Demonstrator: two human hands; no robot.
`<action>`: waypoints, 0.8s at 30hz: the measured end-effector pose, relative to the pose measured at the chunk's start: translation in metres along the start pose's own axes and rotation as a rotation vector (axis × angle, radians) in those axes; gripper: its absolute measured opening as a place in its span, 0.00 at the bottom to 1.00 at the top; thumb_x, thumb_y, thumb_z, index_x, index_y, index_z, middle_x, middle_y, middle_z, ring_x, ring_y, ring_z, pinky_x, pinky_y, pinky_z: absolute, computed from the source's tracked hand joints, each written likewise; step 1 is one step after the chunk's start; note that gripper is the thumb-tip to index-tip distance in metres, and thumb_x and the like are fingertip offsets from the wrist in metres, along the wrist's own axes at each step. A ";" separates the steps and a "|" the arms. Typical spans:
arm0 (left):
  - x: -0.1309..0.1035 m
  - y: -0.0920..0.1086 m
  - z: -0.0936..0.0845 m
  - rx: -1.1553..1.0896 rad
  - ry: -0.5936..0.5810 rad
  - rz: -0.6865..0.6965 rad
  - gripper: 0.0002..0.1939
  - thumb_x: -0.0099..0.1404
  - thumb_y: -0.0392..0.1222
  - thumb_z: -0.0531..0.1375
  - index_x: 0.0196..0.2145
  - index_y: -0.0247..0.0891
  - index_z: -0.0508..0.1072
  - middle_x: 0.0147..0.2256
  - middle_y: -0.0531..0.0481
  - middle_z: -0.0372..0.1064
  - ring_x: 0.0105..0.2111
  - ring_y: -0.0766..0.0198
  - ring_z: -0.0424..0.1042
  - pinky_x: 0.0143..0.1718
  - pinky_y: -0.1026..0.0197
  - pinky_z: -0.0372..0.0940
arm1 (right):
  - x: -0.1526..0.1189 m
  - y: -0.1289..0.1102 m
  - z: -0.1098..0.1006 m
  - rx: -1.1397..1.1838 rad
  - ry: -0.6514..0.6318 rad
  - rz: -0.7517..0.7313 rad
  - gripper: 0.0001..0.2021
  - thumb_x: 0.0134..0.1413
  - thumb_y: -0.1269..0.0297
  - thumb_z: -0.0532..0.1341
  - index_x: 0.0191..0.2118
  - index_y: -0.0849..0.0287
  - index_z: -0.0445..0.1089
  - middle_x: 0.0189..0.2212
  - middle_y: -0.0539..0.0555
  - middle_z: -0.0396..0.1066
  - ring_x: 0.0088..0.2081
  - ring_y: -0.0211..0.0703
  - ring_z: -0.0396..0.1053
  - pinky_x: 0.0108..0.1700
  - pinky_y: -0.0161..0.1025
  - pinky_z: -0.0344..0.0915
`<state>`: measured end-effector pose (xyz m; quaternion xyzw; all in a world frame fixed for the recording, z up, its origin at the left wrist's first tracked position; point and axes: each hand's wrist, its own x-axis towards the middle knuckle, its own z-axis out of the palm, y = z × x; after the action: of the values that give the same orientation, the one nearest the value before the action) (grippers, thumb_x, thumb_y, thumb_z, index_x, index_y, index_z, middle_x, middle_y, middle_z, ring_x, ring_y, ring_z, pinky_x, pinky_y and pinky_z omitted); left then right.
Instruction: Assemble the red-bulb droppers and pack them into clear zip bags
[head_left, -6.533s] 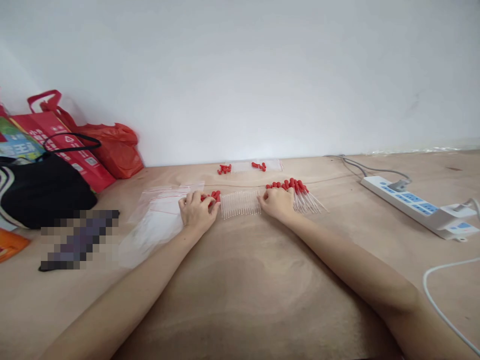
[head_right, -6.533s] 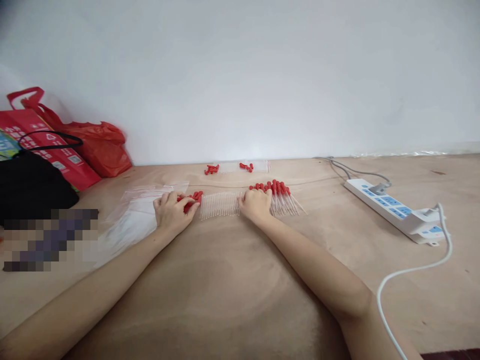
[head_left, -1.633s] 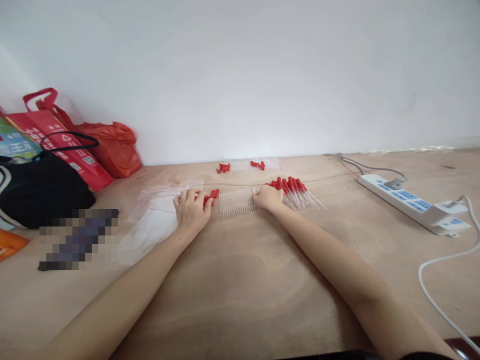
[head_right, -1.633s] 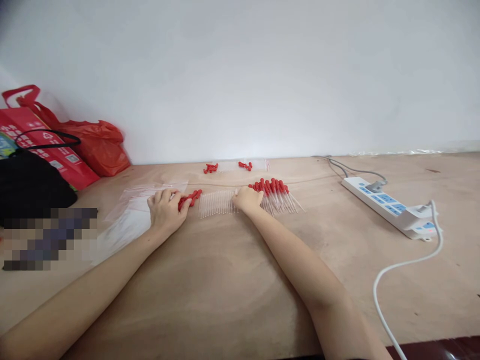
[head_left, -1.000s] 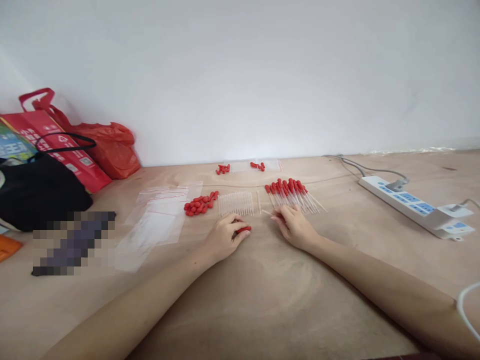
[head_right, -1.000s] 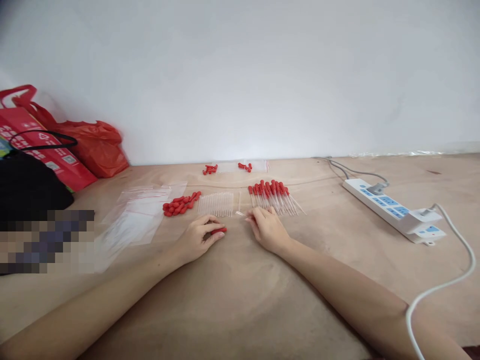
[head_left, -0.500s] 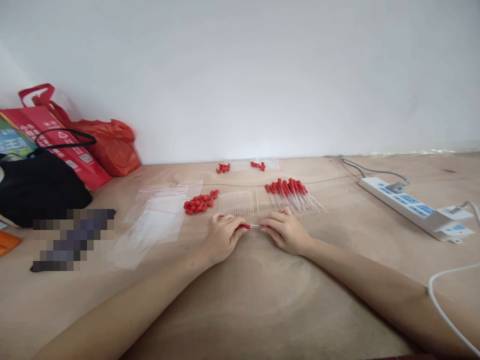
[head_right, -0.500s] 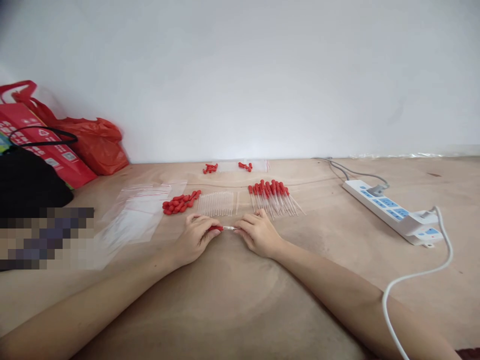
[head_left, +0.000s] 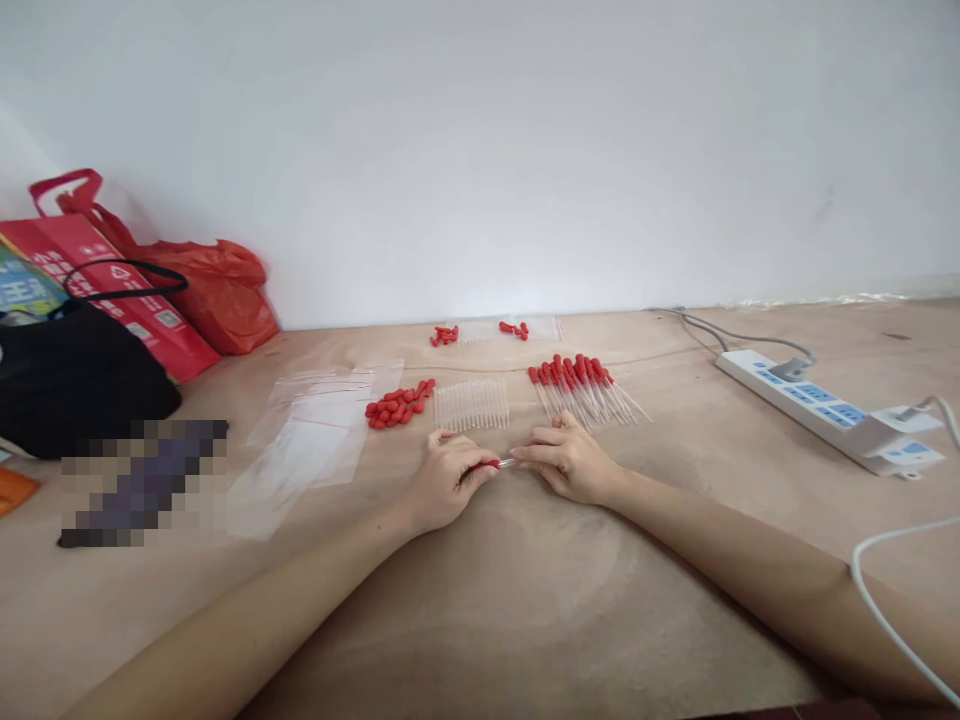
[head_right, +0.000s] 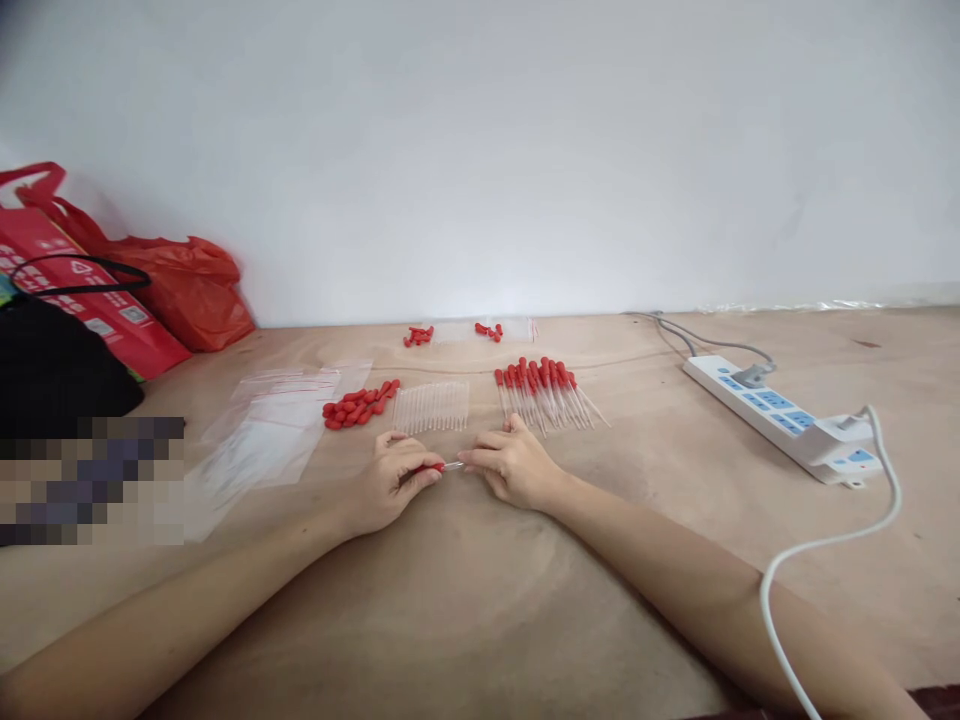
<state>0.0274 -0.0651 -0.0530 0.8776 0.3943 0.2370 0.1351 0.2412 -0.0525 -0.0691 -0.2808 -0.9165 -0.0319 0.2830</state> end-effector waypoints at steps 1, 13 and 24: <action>0.000 0.000 0.000 0.013 0.001 0.006 0.09 0.62 0.40 0.50 0.32 0.41 0.70 0.28 0.53 0.72 0.31 0.64 0.68 0.47 0.52 0.46 | 0.001 0.000 -0.001 -0.013 -0.004 -0.006 0.11 0.57 0.66 0.51 0.40 0.57 0.69 0.29 0.51 0.69 0.28 0.33 0.63 0.35 0.39 0.47; -0.002 0.002 0.003 0.118 0.039 0.112 0.09 0.62 0.40 0.51 0.28 0.39 0.68 0.25 0.54 0.69 0.29 0.65 0.67 0.48 0.53 0.45 | 0.007 -0.012 0.003 -0.040 0.043 -0.041 0.13 0.57 0.68 0.47 0.31 0.62 0.68 0.23 0.51 0.67 0.22 0.34 0.52 0.32 0.38 0.44; 0.000 0.003 0.001 0.168 0.061 0.167 0.09 0.63 0.41 0.50 0.30 0.38 0.69 0.26 0.54 0.70 0.31 0.66 0.67 0.48 0.53 0.43 | 0.013 -0.018 0.001 -0.042 -0.059 -0.024 0.14 0.59 0.67 0.46 0.32 0.62 0.68 0.25 0.53 0.67 0.26 0.36 0.58 0.32 0.37 0.46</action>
<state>0.0303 -0.0675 -0.0528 0.9079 0.3422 0.2404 0.0287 0.2221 -0.0611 -0.0612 -0.2766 -0.9268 -0.0460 0.2497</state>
